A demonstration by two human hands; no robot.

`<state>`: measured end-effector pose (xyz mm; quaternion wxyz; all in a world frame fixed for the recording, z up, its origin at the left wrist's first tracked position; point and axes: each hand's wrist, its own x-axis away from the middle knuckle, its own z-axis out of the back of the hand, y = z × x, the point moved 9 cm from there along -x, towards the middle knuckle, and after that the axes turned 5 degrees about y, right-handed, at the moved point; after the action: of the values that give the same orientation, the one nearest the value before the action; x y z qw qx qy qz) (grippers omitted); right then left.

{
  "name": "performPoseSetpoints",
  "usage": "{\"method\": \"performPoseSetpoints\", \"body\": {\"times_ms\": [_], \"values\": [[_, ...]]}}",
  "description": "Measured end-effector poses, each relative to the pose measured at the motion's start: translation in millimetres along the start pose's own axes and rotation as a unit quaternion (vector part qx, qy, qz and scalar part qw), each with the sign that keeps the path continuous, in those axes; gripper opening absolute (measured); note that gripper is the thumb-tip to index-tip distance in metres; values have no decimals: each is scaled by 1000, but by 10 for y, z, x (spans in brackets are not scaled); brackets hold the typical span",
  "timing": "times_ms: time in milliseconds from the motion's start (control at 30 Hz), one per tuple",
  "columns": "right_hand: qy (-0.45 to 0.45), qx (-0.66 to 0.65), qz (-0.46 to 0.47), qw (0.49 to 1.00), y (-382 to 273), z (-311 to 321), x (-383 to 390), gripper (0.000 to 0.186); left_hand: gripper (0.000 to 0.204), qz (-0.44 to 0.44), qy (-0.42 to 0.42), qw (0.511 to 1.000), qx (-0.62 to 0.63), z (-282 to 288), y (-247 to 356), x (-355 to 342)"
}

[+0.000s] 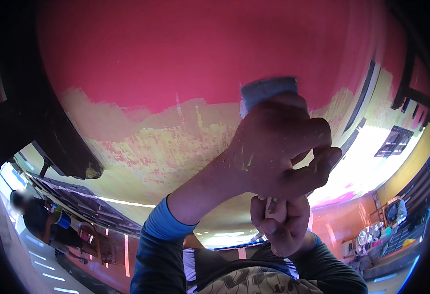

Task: The person uses a metal trowel to apply white plaster to a pink ceiling surface. They repeatedly spread and smooth the material in small patches while standing on a ladder.

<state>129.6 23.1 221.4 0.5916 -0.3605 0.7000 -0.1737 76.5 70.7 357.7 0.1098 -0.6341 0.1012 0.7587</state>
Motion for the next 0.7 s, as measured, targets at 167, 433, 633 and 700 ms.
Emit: {"method": "performPoseSetpoints", "body": {"times_ms": [167,433,633,700], "values": [[-40,4,80,996,-47,-43,-1,46,19,-24,-31,999,35,-44,53,7],[-18,-16,1,1000,-66,-97,27,47,18,-10,-53,998,40,-88,61,52],[-20,2,54,998,-101,-96,3,60,14,-30,-31,999,-1,-27,62,10],[-40,-16,43,998,-113,-113,33,61,13,-14,-51,998,35,-73,52,39]]}}
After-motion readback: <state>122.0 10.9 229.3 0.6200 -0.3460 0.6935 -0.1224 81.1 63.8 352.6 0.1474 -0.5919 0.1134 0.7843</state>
